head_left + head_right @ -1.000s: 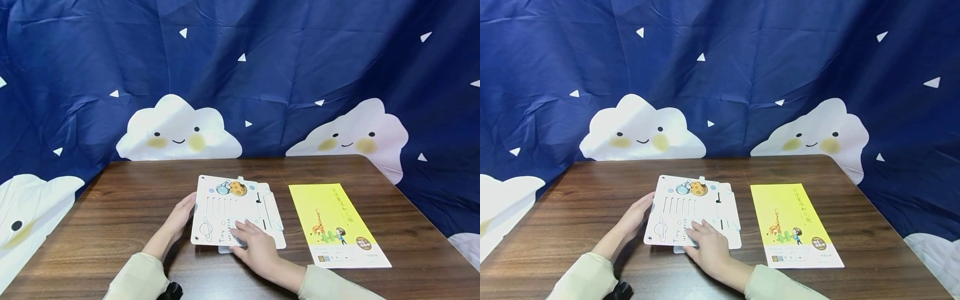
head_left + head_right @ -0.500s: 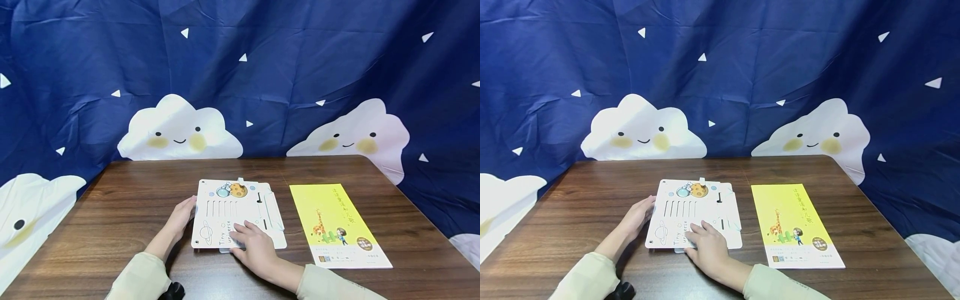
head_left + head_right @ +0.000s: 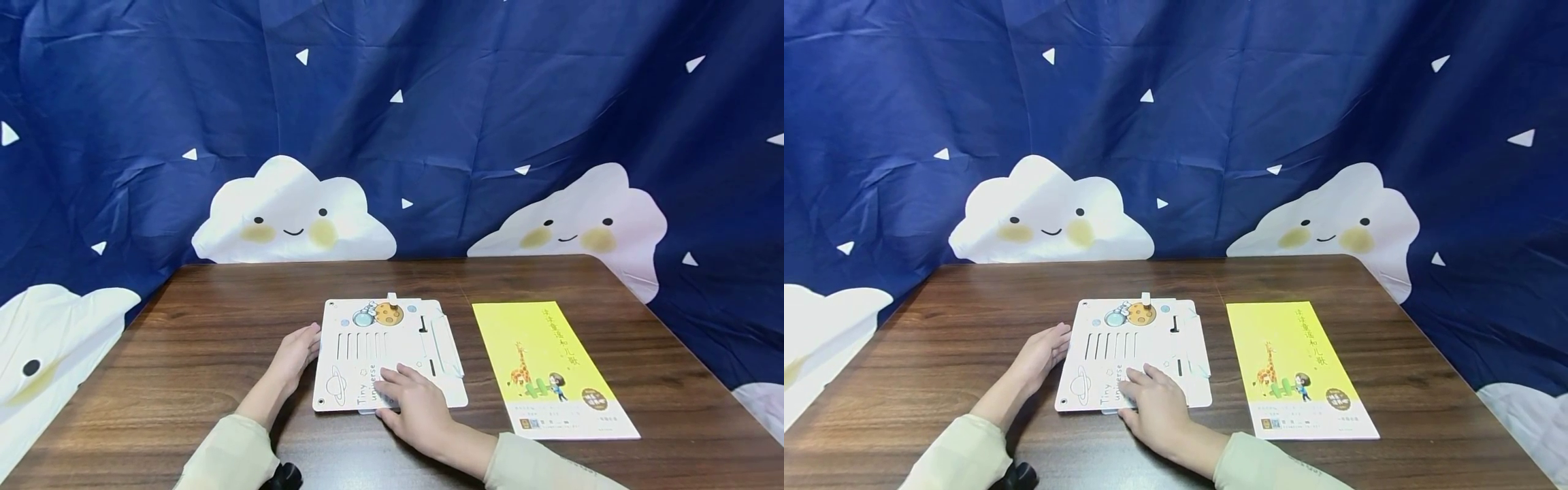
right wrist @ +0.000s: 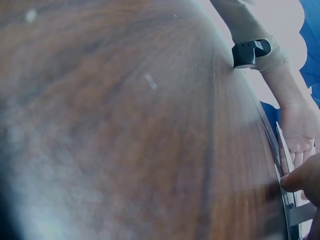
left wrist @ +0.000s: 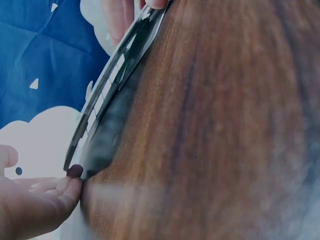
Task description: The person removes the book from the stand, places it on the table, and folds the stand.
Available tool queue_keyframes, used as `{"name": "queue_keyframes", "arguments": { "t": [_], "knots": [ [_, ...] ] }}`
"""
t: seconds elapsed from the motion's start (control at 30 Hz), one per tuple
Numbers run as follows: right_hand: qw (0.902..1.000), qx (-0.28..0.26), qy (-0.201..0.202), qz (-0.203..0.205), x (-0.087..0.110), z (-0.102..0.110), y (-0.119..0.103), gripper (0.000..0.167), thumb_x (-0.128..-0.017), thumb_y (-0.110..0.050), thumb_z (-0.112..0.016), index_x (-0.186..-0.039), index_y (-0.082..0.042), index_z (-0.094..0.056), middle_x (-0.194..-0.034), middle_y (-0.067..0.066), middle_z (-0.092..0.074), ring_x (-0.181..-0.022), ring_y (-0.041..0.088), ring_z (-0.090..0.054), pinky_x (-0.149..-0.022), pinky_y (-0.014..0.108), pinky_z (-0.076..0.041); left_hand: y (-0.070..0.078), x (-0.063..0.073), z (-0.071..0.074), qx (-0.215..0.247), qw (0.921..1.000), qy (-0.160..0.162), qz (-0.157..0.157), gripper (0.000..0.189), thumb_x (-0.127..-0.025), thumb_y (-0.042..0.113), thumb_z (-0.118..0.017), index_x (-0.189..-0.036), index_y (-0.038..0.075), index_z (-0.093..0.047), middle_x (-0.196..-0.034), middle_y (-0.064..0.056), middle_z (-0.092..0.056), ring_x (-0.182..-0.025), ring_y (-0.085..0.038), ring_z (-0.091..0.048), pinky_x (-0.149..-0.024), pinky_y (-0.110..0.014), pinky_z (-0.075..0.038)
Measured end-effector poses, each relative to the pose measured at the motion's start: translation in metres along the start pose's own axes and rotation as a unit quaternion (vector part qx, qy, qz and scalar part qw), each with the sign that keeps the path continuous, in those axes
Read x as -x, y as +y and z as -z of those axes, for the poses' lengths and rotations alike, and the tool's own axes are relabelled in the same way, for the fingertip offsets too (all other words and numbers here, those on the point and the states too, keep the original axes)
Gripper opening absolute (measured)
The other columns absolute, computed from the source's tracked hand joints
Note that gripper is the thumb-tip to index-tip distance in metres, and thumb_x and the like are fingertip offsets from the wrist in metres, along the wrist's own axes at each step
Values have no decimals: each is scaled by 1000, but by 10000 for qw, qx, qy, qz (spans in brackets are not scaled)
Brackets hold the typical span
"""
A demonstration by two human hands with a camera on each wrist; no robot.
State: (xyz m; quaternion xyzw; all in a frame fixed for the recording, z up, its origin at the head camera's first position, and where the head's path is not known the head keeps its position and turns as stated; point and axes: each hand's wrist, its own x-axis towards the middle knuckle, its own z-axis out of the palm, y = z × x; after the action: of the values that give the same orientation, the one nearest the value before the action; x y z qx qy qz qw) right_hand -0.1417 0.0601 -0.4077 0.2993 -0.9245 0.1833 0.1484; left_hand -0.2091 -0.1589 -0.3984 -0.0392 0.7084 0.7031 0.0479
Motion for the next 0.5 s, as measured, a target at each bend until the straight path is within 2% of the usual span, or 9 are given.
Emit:
{"name": "queue_keyframes", "arguments": {
  "t": [0.27,0.4,0.5],
  "knots": [
    [9995,33,-306,116,-3,6,0,36,-73,-28,-66,-107,-14,-62,-116,7,-53,-106,26,-47,-82,41,-41,3,2,2,165,9998,-120,78,54,-94,25,-33,-125,-19,-22,-124,-31,-35,-116,-34,-34,-95,-39,-29],
    [9994,-83,-308,127,-6,15,1,41,-73,-30,-65,-110,-14,-59,-118,7,-51,-106,23,-47,-77,40,-45,3,2,2,245,9996,-146,67,54,-94,23,-33,-124,-19,-22,-125,-32,-34,-116,-35,-34,-95,-39,-29],
    [9994,-218,-241,90,-8,24,3,44,-74,-31,-64,-113,-13,-57,-119,7,-51,-107,23,-47,-79,41,-44,3,1,3,251,9995,-184,54,54,-93,23,-34,-124,-19,-21,-125,-32,-33,-116,-35,-34,-95,-39,-29]
  ]
}}
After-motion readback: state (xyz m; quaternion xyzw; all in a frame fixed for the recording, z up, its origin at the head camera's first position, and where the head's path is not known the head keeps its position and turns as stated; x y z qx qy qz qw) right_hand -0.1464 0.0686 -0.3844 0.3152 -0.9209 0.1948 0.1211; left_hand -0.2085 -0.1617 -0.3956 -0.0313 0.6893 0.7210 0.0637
